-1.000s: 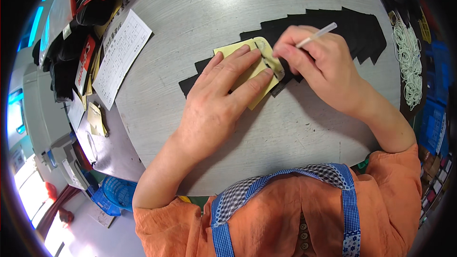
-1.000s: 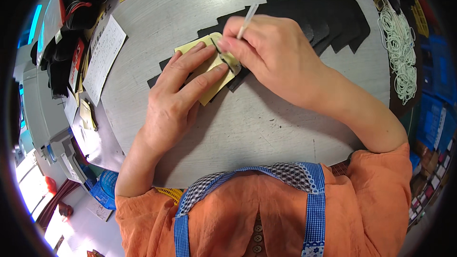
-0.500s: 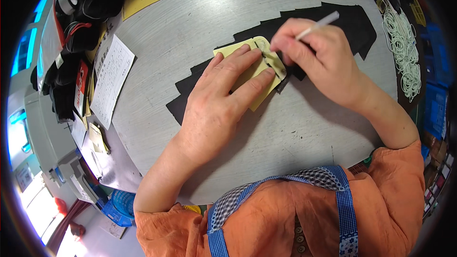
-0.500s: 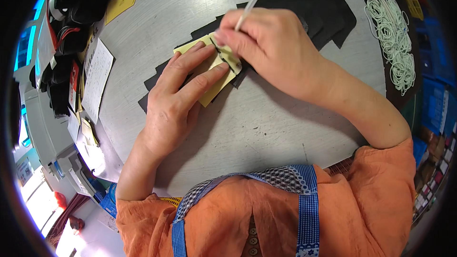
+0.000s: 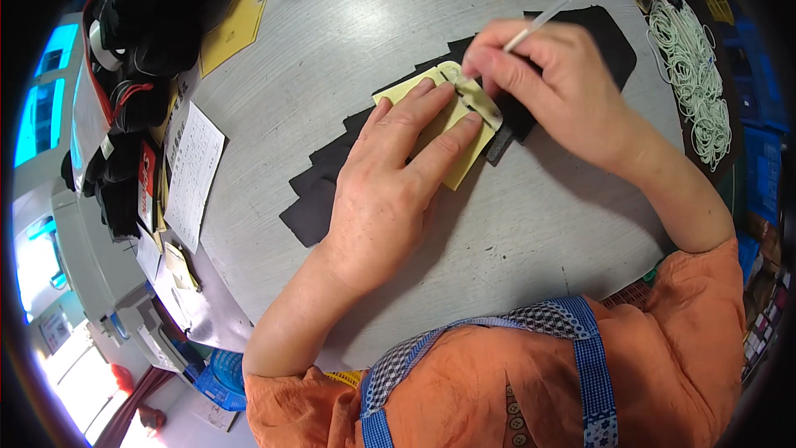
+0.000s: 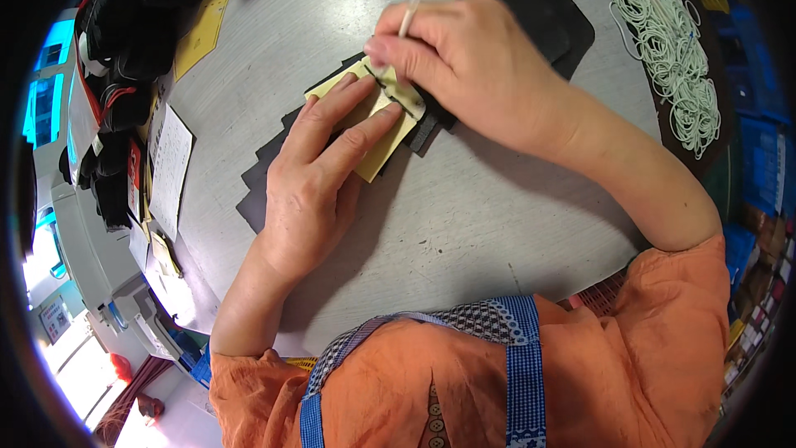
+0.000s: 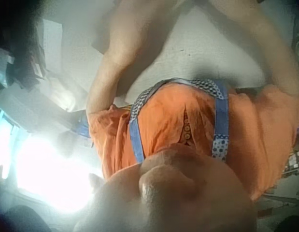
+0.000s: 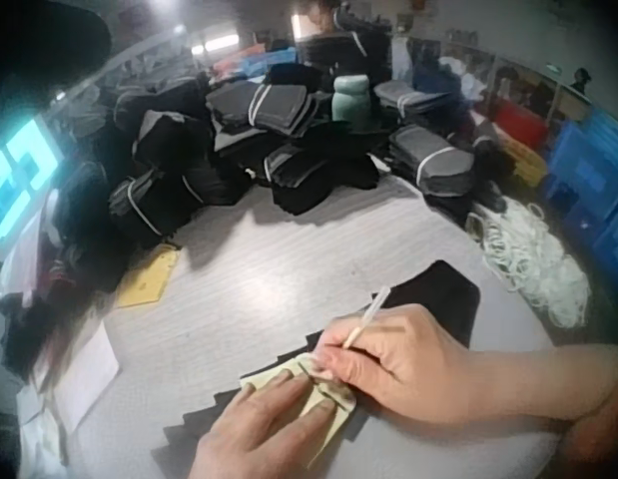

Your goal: Applying glue and marking patterns on various black and yellow shoe components for assembly.

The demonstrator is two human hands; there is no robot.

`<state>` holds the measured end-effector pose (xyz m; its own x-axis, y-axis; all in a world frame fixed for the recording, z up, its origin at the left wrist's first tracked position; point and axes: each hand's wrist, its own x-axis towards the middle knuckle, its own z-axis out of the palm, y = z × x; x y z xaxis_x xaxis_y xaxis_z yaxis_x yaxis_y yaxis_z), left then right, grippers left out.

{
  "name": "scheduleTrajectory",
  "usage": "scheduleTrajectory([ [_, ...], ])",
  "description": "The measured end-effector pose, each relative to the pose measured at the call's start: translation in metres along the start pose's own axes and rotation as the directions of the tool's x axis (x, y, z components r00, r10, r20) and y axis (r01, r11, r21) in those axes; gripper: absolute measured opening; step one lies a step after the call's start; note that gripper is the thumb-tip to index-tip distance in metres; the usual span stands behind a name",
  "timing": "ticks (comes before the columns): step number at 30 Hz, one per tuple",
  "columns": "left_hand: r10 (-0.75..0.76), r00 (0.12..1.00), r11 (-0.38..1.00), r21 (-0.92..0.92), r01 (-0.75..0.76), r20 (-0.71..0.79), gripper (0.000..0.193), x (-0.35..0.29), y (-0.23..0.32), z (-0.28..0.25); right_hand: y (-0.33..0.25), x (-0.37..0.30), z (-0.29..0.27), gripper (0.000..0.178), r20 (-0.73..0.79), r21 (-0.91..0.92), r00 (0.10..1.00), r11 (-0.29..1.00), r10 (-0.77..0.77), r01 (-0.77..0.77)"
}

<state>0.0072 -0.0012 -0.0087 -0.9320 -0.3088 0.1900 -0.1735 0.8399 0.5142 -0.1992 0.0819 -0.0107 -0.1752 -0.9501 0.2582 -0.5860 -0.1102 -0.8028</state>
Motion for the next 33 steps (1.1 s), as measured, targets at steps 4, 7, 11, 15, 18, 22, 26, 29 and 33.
scheduleTrajectory([
  [4,-0.034,0.999,0.996,0.082,0.032,0.03,0.052,-0.001,0.004,-0.004,-0.009,-0.02,-0.017,0.026,0.113,0.091,0.987,0.988,0.117,-0.128],
  [7,-0.049,0.998,0.998,0.048,0.047,0.026,0.054,0.005,0.003,-0.002,-0.002,-0.03,-0.032,0.027,-0.012,0.197,0.978,0.96,0.206,-0.2],
  [11,0.007,0.999,0.999,-0.053,-0.005,0.035,0.053,0.019,0.005,0.004,0.01,-0.02,-0.045,0.027,-0.17,0.149,0.976,0.983,0.136,-0.111],
  [15,0.038,0.998,0.999,-0.028,-0.037,0.043,0.052,0.029,0.008,0.01,0.016,-0.011,-0.025,0.026,-0.15,0.092,0.987,0.995,0.059,-0.045],
  [18,0.047,0.996,0.996,0.069,-0.052,0.074,0.052,0.029,0.011,0.01,0.004,-0.018,-0.03,0.027,-0.057,0.062,0.992,0.992,0.11,-0.106],
  [22,0.005,0.997,0.999,0.034,-0.007,0.072,0.054,0.031,0.011,0.008,0.011,-0.034,-0.048,0.027,-0.022,0.113,0.985,0.979,0.171,-0.167],
  [26,-0.002,0.997,0.998,-0.066,0.006,0.071,0.057,0.042,0.014,0.012,0.023,-0.024,-0.062,0.027,-0.262,0.164,0.96,0.985,0.101,-0.059],
  [29,0.033,0.997,0.998,-0.062,-0.029,0.064,0.057,0.048,0.017,0.018,0.025,-0.015,-0.053,0.025,-0.259,0.118,0.961,0.991,0.094,-0.065],
  [33,0.062,0.995,0.997,0.05,-0.066,0.078,0.057,0.051,0.019,0.019,0.019,-0.022,-0.047,0.027,-0.053,-0.014,0.984,0.986,0.167,-0.168],
])
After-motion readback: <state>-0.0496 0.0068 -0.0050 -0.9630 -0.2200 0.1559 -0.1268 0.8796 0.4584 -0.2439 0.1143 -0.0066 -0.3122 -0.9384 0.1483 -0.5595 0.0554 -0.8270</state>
